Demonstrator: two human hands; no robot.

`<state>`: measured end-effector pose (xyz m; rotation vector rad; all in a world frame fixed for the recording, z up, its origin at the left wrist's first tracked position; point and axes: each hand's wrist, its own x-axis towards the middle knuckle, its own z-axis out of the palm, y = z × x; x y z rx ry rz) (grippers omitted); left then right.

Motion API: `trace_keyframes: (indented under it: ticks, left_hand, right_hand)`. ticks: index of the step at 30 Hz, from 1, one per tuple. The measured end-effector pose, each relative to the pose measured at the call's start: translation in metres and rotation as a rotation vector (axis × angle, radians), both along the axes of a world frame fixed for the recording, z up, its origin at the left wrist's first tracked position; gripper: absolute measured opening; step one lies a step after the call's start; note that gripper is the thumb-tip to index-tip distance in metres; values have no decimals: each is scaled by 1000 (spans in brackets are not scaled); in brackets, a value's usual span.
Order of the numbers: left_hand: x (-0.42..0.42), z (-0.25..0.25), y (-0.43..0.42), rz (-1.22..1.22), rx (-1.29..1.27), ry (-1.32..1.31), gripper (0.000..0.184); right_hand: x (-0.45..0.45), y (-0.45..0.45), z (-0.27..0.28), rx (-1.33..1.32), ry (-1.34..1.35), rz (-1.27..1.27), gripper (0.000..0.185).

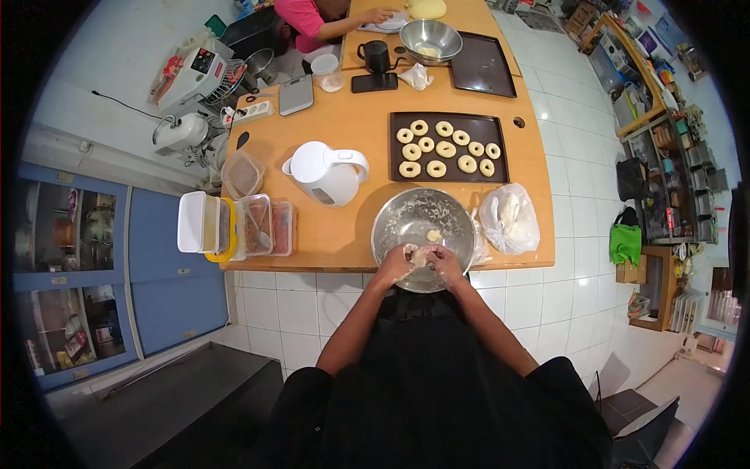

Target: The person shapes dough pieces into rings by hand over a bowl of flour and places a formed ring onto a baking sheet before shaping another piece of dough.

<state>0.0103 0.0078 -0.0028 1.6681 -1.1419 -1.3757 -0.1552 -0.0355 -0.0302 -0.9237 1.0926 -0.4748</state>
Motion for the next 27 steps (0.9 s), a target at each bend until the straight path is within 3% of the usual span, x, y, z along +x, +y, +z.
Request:
trace_keyframes:
  ticks: [8,14,17,23,27]
  left_hand:
    - [3,-42,-1,25,-30,85,38]
    - [2,-9,-5,50,15,194,48]
    - [5,-18,-4,30,-33,266,49]
    - [3,-43,0,60,-75,117,46]
    - [-5,0,0,255,250,393,39]
  right_hand:
    - [-2,-1,0,31,23,8,20]
    - [-2,-2,1,50,36,-5,29]
    - [-3,-6,5,159,22,58,31]
    - [0,-3,-3,88,-68,78,26]
    - [3,-1,5,143,-102,9,25]
